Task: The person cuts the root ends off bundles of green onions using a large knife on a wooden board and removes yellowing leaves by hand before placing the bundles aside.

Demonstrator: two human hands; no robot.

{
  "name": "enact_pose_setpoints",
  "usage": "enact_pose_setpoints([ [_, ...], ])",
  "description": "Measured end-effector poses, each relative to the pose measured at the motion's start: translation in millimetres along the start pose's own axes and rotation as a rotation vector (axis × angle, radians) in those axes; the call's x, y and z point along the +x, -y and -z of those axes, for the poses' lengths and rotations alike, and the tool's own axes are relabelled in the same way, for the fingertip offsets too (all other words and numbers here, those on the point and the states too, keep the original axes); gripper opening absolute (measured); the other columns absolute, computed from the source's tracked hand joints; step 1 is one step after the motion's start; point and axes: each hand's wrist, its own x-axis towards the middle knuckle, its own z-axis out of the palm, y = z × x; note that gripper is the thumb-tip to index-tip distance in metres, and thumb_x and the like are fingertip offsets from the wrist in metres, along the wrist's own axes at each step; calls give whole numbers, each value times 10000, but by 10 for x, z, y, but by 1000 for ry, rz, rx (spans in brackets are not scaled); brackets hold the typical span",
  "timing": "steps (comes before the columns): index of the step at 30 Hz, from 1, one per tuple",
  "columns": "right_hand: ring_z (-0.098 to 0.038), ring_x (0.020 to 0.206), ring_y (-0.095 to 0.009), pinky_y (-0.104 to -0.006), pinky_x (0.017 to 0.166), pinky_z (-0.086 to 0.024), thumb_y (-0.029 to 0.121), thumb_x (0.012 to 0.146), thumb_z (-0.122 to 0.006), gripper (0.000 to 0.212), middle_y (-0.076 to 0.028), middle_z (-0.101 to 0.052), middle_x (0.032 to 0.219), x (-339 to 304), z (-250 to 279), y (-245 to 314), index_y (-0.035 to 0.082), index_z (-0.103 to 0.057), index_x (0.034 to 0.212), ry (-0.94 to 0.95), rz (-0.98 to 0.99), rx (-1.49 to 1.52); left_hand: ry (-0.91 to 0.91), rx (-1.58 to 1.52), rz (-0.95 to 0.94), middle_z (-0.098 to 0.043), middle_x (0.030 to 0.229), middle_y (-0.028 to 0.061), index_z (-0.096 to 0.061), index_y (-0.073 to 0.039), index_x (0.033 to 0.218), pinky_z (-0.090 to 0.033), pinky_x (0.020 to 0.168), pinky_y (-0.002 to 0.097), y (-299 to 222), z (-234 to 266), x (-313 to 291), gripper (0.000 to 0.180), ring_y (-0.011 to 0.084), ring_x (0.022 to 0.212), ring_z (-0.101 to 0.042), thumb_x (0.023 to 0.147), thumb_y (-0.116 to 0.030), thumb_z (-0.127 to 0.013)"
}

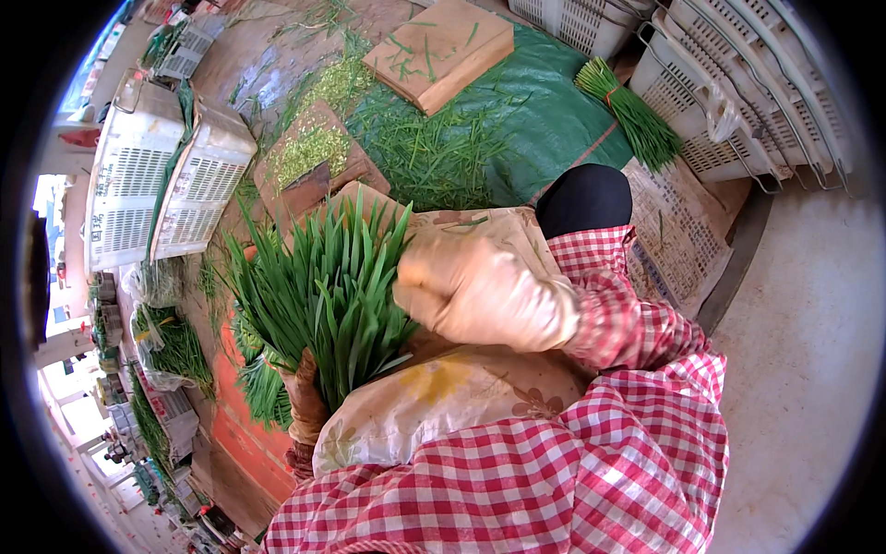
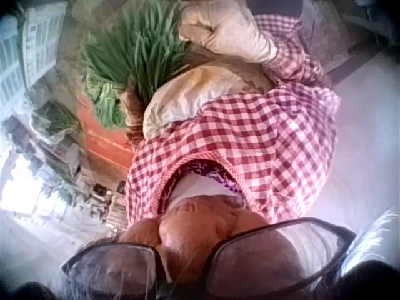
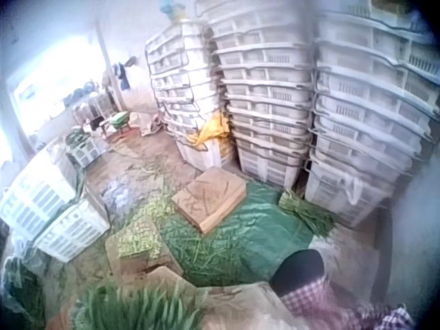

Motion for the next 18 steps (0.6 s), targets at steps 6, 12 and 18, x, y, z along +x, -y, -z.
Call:
enact_pose_setpoints([
  [6,-544,643,-90,-245,599,-472,189,883,-683,176,-10,-633,745,-57,593,-77,15,-669,864,-350,-309,603,-6,-42,89,-620,1124,85,-542,13,1214,-487,858,345,191,154,62,399,202,956,-602,899,-218,-624],
  [12,-539,611,-68,-217,595,-449,203,924,-632,196,-25,-635,699,11,402,-82,29,-679,1000,-344,-332,475,3,-1,57,-637,1057,56,-589,14,1153,-485,818,322,90,72,64,351,168,898,-599,868,-179,-659],
  [18,-511,511,-108,-303,493,-445,403,867,-684,393,-52,-641,663,208,351,117,11,-711,862,143,-474,625,-46,35,-74,-665,936,13,-665,14,1026,-488,766,293,-93,-83,-86,224,122,817,-600,838,-107,-677],
])
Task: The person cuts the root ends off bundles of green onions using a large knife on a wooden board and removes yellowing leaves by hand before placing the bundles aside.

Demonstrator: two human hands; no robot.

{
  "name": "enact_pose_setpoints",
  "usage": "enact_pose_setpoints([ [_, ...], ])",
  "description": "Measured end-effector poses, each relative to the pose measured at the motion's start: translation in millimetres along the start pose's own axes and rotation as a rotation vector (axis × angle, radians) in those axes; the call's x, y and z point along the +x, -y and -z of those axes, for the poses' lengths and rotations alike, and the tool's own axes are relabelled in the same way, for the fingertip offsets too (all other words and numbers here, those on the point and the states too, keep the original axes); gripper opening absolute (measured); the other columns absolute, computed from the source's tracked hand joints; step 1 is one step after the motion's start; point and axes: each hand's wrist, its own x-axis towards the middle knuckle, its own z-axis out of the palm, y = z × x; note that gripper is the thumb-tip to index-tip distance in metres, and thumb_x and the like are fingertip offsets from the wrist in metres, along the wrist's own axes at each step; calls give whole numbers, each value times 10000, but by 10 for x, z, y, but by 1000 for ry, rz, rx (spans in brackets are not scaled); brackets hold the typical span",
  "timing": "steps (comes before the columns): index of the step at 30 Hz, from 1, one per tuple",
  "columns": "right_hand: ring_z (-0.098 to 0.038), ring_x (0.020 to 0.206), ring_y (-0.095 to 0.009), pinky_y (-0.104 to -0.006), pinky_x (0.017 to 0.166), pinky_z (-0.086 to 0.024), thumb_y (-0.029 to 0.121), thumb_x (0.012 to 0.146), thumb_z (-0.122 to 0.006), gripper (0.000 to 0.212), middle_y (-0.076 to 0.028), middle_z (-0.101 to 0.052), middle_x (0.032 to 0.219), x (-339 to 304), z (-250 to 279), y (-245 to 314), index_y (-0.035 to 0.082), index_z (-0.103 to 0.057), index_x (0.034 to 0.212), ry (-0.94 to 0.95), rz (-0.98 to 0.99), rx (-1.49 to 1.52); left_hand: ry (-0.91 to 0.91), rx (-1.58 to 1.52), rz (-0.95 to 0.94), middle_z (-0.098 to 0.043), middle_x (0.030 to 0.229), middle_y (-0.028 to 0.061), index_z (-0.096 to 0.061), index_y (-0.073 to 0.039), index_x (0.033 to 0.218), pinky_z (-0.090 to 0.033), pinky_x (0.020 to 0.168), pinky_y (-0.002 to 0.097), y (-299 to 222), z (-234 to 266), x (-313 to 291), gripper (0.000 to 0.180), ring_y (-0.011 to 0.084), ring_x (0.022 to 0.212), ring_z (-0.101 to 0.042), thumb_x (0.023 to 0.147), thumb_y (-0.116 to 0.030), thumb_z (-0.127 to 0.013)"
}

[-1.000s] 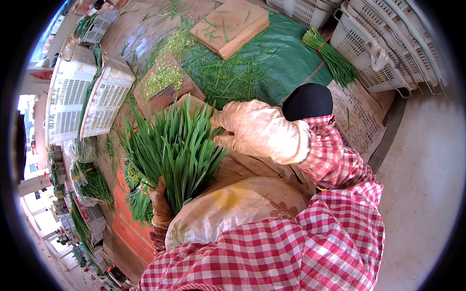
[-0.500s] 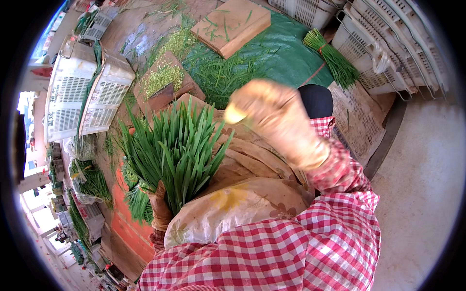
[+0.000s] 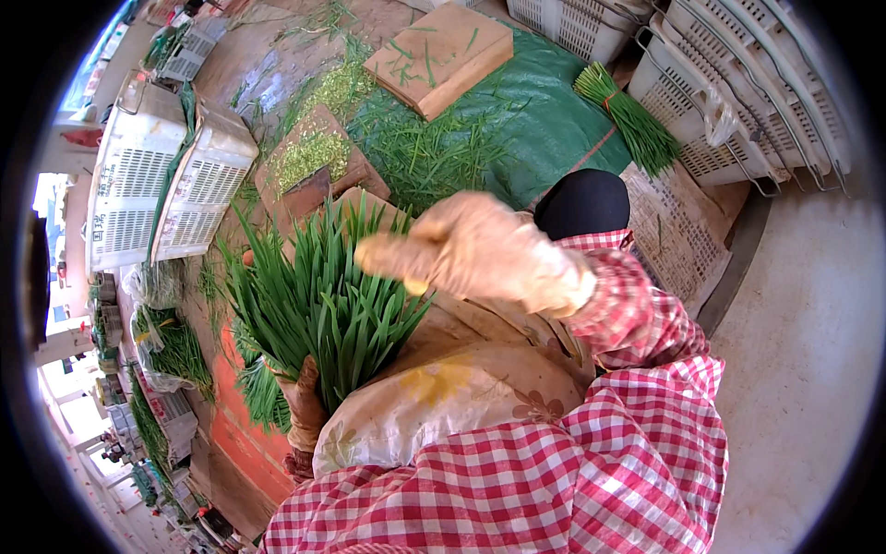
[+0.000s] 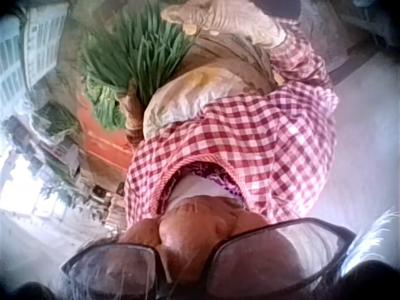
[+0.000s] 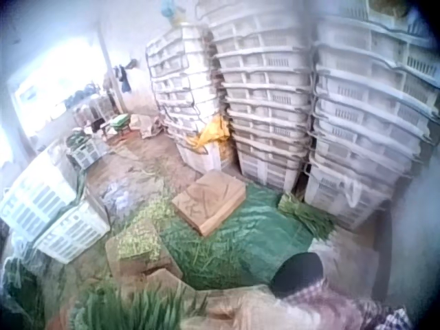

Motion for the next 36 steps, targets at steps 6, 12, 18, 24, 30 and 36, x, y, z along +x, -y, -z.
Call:
enact_pose_setpoints([
  [6,-539,579,-94,-305,560,-447,328,828,-713,351,-87,-577,583,71,-249,-4,-10,-648,759,-42,-46,-370,-23,37,-54,-677,953,23,-669,12,1026,-485,776,285,9,-30,-27,222,121,828,-607,833,-99,-676],
  [12,-584,630,-104,-257,609,-465,183,889,-633,200,-24,-646,659,-110,-117,-90,29,-657,764,800,-30,171,43,99,25,-690,967,47,-661,15,1037,-483,792,288,49,91,-24,247,128,839,-614,823,-106,-689],
  [18,-624,672,-224,-312,600,-502,71,883,-625,78,-119,-680,818,-147,493,-129,4,-664,892,-448,84,-801,-40,323,53,-700,958,77,-630,1,1104,-488,797,280,-121,-146,158,340,131,855,-630,805,-126,-731],
  [24,-574,1111,-283,-385,976,-446,304,725,-743,571,-145,-615,1148,78,-395,-96,66,-585,1219,63,534,-1211,17,705,-128,-701,937,151,-638,-31,1105,-517,748,309,115,-162,140,416,244,835,-680,738,-155,-788],
  [30,-529,1077,-320,-413,993,-386,181,676,-719,386,-131,-599,1000,223,-542,-630,53,-604,1022,231,499,-1183,-37,131,138,-663,952,-31,-671,-19,1047,-457,759,244,208,29,239,197,52,846,-547,929,-171,-628],
  [36,-563,1013,-312,-415,941,-412,111,644,-677,312,-119,-622,946,234,-559,-819,58,-624,947,324,474,-1265,-65,90,151,-650,914,-31,-669,-12,1041,-437,752,238,-23,190,392,249,59,821,-519,944,-233,-608],
])
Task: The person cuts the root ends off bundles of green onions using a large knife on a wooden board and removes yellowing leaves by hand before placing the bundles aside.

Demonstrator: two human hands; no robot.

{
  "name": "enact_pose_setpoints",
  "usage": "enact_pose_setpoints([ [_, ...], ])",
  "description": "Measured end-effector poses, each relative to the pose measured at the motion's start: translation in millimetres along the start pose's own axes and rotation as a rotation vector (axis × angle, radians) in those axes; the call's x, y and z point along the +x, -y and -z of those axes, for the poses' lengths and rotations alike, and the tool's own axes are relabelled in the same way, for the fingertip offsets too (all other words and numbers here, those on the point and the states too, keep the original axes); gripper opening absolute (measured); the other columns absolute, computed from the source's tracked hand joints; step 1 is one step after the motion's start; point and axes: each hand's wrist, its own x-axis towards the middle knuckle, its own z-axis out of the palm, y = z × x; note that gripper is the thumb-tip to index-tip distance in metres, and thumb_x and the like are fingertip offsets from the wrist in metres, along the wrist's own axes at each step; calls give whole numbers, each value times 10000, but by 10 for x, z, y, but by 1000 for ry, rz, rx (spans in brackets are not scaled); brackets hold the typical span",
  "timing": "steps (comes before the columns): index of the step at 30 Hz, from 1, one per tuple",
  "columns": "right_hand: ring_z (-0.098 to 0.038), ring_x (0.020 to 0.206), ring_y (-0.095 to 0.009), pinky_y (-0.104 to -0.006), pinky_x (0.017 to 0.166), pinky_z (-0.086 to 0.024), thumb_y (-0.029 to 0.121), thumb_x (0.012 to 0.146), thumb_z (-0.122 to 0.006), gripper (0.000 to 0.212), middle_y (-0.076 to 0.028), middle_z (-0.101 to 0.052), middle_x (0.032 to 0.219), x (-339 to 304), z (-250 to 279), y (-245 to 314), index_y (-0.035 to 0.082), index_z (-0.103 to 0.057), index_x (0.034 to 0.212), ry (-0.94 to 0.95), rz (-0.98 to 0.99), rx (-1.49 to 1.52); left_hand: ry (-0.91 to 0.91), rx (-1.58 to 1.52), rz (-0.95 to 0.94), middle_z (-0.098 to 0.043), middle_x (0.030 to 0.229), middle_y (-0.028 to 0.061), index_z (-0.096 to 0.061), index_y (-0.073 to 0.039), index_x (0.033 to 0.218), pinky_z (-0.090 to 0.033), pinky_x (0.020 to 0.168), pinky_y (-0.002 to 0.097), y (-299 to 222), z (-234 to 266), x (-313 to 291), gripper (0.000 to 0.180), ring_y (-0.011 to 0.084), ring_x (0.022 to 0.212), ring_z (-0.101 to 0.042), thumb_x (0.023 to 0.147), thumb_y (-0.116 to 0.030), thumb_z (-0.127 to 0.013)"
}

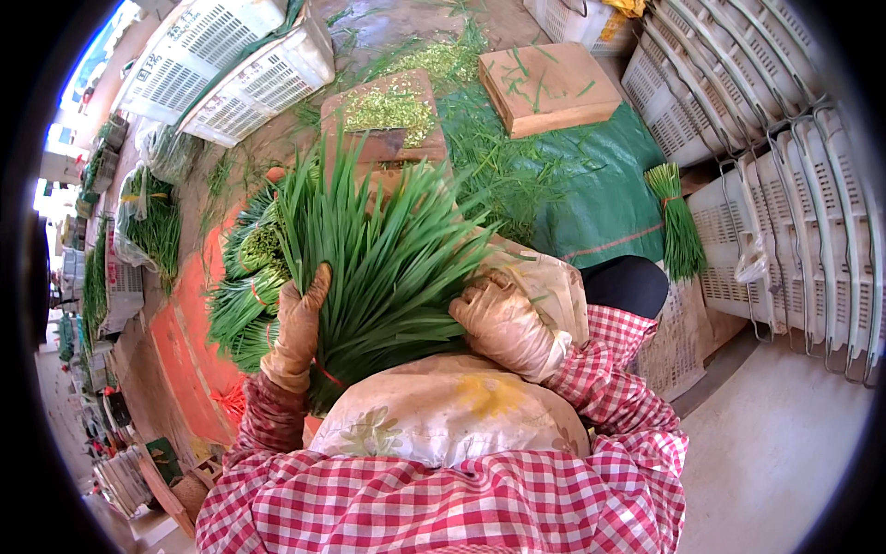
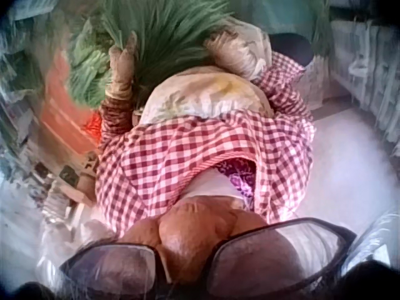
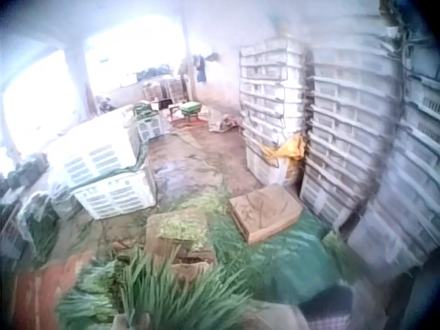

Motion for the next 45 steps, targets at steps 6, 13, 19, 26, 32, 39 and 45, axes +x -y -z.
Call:
enact_pose_setpoints([
  [6,-627,825,-273,-363,766,-490,144,700,-665,429,-118,-635,866,46,-24,-357,80,-615,1122,133,-310,-357,49,107,-181,-685,913,32,-636,-8,1086,-468,755,280,-313,45,313,313,86,822,-558,921,-274,-635],
  [13,-650,768,-343,-395,654,-527,197,834,-677,277,-191,-661,857,-169,323,-680,44,-656,1064,-505,-472,58,-32,1044,-746,-559,1129,174,-497,-52,1224,-414,902,469,150,-268,105,694,369,1048,-525,561,-65,-701],
  [19,-669,724,-212,-288,636,-513,98,858,-676,125,-149,-667,779,-332,529,-652,10,-680,946,-709,-655,474,-5,1105,-887,-514,1269,183,-452,-37,1310,-379,967,469,390,-426,-86,821,363,1165,-490,528,-51,-702],
  [26,-583,678,-87,-250,616,-482,123,871,-687,128,-37,-634,695,-303,979,-63,11,-679,809,-330,-573,982,-27,1158,-906,-520,1263,176,-466,-28,1286,-384,959,463,429,-458,-72,797,362,1167,-496,526,-59,-707],
  [32,-620,633,-275,-358,602,-491,410,755,-755,399,-154,-608,677,53,941,11,32,-626,748,2,-459,625,-38,1195,-918,-531,1253,177,-478,-22,1263,-396,945,450,420,-526,-77,740,359,1161,-504,558,-71,-697],
  [39,-604,584,-271,-344,533,-458,250,861,-641,222,-105,-610,668,140,540,182,58,-611,753,-277,-252,638,-3,1184,-958,-520,1264,193,-438,-10,1310,-383,953,464,470,-458,-74,760,366,1160,-505,592,-76,-679],
  [45,-593,603,-186,-325,561,-490,161,850,-676,168,-53,-609,706,-127,798,-84,27,-673,950,-507,-308,548,27,1189,-976,-524,1256,197,-449,-3,1296,-398,938,461,469,-419,-38,757,367,1159,-502,581,-78,-683],
])
